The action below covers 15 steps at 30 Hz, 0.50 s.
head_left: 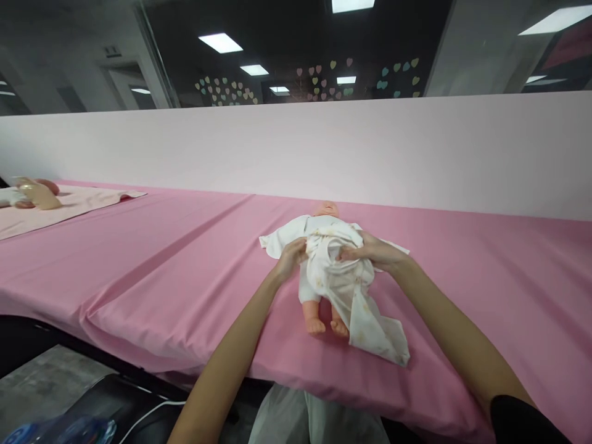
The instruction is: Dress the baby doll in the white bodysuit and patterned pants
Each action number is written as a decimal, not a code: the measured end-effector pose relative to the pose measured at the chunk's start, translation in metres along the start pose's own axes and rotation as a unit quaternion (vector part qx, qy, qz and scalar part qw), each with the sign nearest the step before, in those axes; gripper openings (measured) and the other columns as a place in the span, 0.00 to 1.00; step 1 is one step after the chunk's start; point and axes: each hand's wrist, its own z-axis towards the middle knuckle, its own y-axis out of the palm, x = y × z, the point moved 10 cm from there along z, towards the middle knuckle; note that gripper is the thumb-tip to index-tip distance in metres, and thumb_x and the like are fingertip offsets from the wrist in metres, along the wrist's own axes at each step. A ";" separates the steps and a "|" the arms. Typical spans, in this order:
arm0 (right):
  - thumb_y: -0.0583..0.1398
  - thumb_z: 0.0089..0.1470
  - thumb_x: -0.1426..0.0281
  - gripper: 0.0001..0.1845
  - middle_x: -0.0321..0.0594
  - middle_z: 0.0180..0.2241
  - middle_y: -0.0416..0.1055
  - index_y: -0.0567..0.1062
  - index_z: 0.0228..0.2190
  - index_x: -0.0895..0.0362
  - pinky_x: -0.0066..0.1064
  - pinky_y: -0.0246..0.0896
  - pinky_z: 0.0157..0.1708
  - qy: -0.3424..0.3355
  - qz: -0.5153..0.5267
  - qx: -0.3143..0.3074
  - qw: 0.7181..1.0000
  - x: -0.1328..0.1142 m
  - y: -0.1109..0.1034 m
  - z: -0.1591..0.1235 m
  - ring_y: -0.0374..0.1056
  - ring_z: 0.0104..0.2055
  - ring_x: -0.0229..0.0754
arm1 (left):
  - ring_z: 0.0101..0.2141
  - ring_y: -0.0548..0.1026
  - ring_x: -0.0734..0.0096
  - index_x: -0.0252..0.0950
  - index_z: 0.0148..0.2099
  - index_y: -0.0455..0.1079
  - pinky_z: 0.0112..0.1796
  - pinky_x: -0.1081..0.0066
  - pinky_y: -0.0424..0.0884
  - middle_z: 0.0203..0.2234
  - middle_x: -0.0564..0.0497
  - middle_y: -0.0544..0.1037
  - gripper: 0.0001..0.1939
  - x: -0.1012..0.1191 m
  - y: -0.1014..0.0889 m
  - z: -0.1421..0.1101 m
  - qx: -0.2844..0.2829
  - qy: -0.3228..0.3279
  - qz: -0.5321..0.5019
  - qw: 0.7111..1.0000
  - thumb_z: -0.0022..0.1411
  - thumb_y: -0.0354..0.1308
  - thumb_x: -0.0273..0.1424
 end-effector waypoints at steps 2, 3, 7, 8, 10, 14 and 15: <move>0.65 0.38 0.70 0.22 0.38 0.32 0.71 0.70 0.39 0.58 0.30 0.63 0.32 -0.032 -0.089 0.082 0.992 -0.015 -0.026 -0.007 0.67 0.34 0.41 | 0.39 0.72 0.64 0.37 0.40 0.69 0.44 0.64 0.66 0.31 0.48 0.75 0.11 0.007 -0.027 -0.001 0.086 0.071 0.168 0.979 0.57 0.50 0.33; 0.63 0.39 0.71 0.22 0.38 0.34 0.71 0.69 0.41 0.58 0.30 0.63 0.32 -0.048 -0.144 0.131 0.980 -0.024 -0.040 -0.012 0.67 0.35 0.42 | 0.40 0.71 0.63 0.38 0.42 0.69 0.45 0.63 0.65 0.33 0.48 0.75 0.12 0.007 -0.033 -0.002 0.096 0.090 0.266 0.955 0.56 0.49 0.30; 0.59 0.40 0.72 0.17 0.37 0.33 0.72 0.72 0.37 0.57 0.28 0.58 0.30 -0.106 -0.363 0.279 0.883 -0.058 -0.069 -0.033 0.67 0.34 0.42 | 0.49 0.66 0.54 0.39 0.57 0.61 0.48 0.58 0.62 0.50 0.43 0.68 0.27 -0.005 -0.022 -0.006 0.005 0.113 0.524 0.844 0.52 0.52 0.27; 0.58 0.40 0.73 0.14 0.36 0.32 0.72 0.72 0.34 0.57 0.27 0.57 0.29 -0.113 -0.401 0.287 0.863 -0.064 -0.069 -0.036 0.66 0.32 0.41 | 0.52 0.64 0.52 0.38 0.59 0.58 0.50 0.56 0.60 0.54 0.41 0.64 0.31 -0.003 -0.015 -0.008 -0.014 0.130 0.543 0.830 0.51 0.54 0.28; 0.56 0.39 0.75 0.12 0.36 0.29 0.72 0.72 0.30 0.57 0.26 0.54 0.27 -0.124 -0.444 0.281 0.842 -0.071 -0.066 -0.038 0.66 0.30 0.40 | 0.56 0.59 0.50 0.37 0.60 0.57 0.54 0.56 0.53 0.57 0.40 0.59 0.34 0.003 0.003 -0.014 -0.051 0.171 0.542 0.821 0.50 0.57 0.31; 0.53 0.38 0.77 0.16 0.37 0.31 0.73 0.73 0.32 0.57 0.26 0.54 0.27 -0.139 -0.487 0.239 0.828 -0.082 -0.055 -0.043 0.67 0.31 0.41 | 0.57 0.59 0.53 0.39 0.52 0.66 0.58 0.61 0.48 0.55 0.44 0.65 0.29 0.014 0.028 -0.023 -0.090 0.184 0.422 0.883 0.46 0.63 0.33; 0.53 0.39 0.77 0.16 0.37 0.31 0.73 0.74 0.32 0.56 0.26 0.54 0.27 -0.129 -0.492 0.217 0.833 -0.082 -0.052 -0.045 0.67 0.31 0.41 | 0.57 0.58 0.54 0.40 0.52 0.66 0.58 0.62 0.49 0.55 0.45 0.65 0.29 0.011 0.024 -0.022 -0.071 0.148 0.357 0.920 0.44 0.64 0.33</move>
